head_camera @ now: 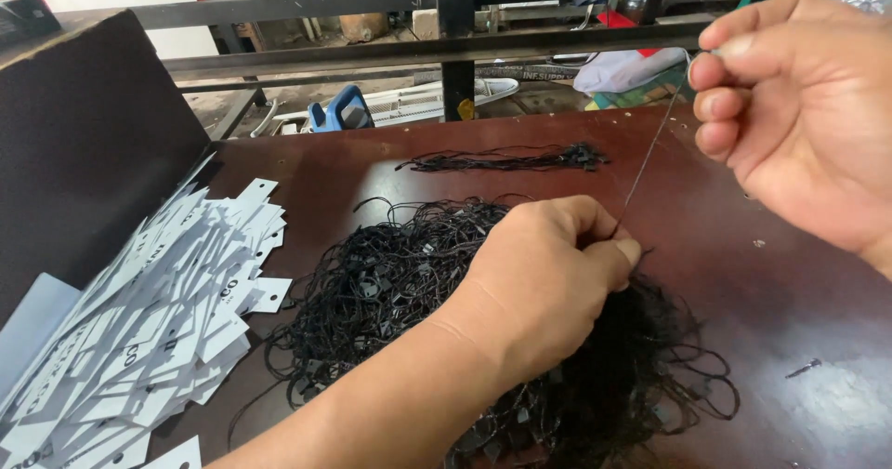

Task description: Untangling thin black cords with plastic tags from a large pile and laying them out on a table.

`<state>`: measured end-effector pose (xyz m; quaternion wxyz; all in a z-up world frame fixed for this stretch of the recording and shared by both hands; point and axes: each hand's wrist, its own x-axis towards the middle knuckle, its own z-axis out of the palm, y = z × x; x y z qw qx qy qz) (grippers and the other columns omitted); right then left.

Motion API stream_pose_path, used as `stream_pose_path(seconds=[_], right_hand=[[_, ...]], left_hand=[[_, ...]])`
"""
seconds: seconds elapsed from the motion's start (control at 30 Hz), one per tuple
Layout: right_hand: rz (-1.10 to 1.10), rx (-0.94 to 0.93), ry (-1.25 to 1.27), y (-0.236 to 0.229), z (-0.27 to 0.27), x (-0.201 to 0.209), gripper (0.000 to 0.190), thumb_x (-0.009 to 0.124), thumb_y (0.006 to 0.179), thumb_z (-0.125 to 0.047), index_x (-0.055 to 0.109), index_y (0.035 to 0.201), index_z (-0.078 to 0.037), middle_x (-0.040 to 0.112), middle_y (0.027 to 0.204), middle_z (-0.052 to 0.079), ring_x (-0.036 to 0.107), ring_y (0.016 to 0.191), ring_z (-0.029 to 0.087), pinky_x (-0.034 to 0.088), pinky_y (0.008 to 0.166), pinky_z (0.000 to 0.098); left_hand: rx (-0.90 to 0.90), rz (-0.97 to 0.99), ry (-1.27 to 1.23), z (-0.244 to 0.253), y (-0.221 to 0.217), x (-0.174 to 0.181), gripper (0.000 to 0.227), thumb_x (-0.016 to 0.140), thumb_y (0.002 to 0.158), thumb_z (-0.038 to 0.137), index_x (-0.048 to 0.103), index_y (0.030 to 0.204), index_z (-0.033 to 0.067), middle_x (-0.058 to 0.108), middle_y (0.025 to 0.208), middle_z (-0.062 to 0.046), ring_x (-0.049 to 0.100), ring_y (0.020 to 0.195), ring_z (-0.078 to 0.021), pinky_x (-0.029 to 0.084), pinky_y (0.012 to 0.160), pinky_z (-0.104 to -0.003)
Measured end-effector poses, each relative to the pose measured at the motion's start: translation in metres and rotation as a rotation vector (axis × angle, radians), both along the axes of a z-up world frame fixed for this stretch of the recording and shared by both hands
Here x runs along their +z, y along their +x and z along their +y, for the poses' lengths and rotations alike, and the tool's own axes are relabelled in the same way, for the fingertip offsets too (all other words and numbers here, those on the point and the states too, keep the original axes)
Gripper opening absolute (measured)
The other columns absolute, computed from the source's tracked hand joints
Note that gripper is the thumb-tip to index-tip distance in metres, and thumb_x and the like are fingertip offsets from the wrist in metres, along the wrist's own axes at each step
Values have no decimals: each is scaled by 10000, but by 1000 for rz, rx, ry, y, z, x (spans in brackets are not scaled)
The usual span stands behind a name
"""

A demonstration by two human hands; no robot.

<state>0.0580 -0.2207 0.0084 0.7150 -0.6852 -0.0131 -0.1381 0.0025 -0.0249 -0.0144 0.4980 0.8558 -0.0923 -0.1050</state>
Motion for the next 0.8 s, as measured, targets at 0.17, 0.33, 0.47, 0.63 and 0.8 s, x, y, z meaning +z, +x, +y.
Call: stream_pose_path(seconds=[0.17, 0.33, 0.47, 0.63, 0.8], right_hand=[[203, -44, 85, 26, -15, -44, 218, 503, 959, -15, 561, 1092, -177, 564, 903, 28, 478, 743, 94, 406, 618, 191], [243, -39, 4, 38, -9, -65, 192, 510, 990, 13, 633, 1113, -69, 593, 955, 93, 523, 784, 180, 410, 652, 261], [256, -15, -19, 43, -2, -68, 158, 527, 983, 42, 572, 1087, -67, 618, 964, 157, 537, 784, 225, 421, 670, 299], [271, -11, -100, 50, 11, -72, 141, 553, 998, 55, 625, 1085, -29, 612, 926, 142, 528, 727, 211, 435, 624, 300], [187, -92, -378, 78, 14, -73, 103, 565, 998, 16, 632, 1063, -28, 663, 940, 131, 596, 765, 182, 509, 656, 274]], left_hand=[[33, 124, -347, 26, 16, 10, 192, 656, 1001, 208, 727, 901, 60, 717, 696, -86, 587, 606, -124, 465, 622, -263], [299, 74, 102, 62, 42, 30, 186, 611, 1065, 213, 731, 950, 130, 649, 769, -19, 498, 596, -100, 467, 528, -234], [345, -6, 218, 87, 64, 13, 214, 591, 1013, 216, 709, 851, 143, 673, 682, -28, 536, 577, -142, 476, 573, -322], [461, -42, 52, 107, 86, -26, 263, 664, 936, 224, 673, 694, 122, 631, 634, -5, 476, 565, -128, 413, 603, -305], [443, -31, 63, 107, 111, -23, 125, 648, 969, 138, 736, 885, 108, 685, 698, -39, 583, 626, -125, 507, 655, -300]])
